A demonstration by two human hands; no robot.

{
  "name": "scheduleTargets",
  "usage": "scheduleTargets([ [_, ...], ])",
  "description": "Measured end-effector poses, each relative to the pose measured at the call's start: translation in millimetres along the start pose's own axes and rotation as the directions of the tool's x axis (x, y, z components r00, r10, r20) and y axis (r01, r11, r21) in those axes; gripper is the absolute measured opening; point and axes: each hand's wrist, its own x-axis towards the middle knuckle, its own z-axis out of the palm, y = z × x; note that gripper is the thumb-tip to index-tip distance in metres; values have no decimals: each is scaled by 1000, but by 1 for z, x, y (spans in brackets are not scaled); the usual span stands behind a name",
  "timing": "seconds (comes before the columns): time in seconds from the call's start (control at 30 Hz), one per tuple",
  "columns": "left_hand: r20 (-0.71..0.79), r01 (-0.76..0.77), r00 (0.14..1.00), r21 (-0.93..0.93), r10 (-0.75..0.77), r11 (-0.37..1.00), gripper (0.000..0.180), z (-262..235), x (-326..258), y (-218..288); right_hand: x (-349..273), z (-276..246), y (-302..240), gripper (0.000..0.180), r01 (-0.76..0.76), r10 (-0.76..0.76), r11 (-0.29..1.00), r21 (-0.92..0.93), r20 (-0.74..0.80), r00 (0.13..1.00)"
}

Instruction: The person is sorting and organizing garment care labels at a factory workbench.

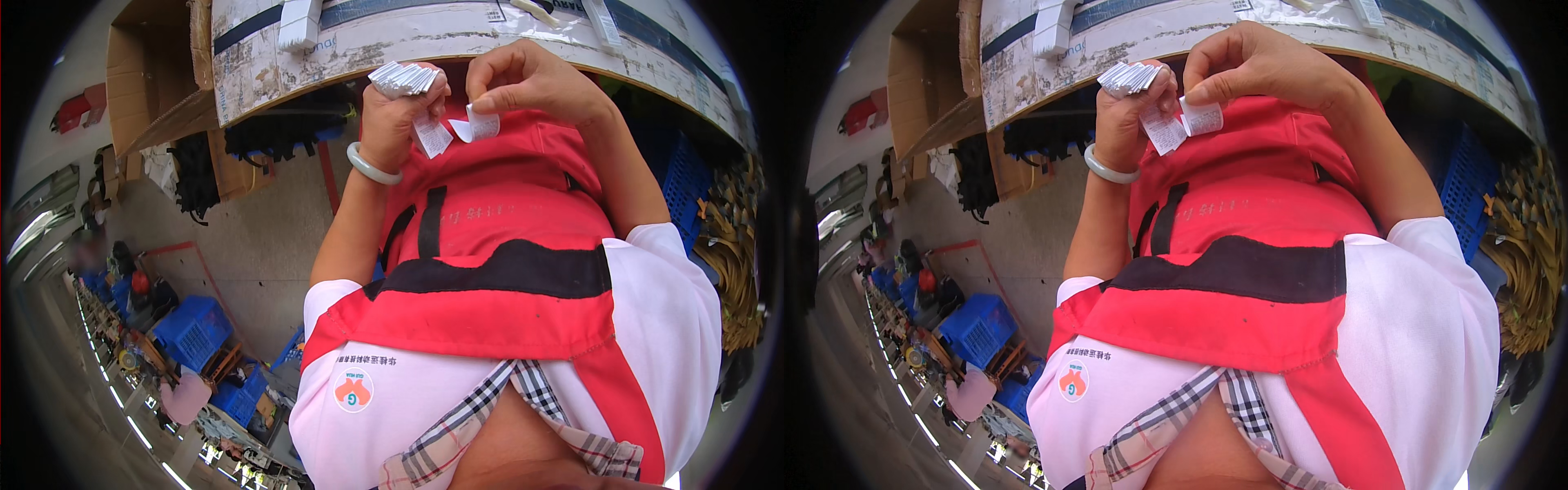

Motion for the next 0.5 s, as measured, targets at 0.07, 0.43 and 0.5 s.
scheduleTargets([
  [0.07,-9,64,998,-97,-65,993,15,3,3,-1,0,7,-2,12,72,-71,997,14,-26,997],
  [0.43,95,130,989,-149,-116,980,40,3,9,-10,28,15,42,13,250,-321,944,-214,-435,841],
  [0.5,47,167,986,-133,-162,977,30,4,10,-9,29,14,43,13,270,-352,932,-242,-426,834],
])
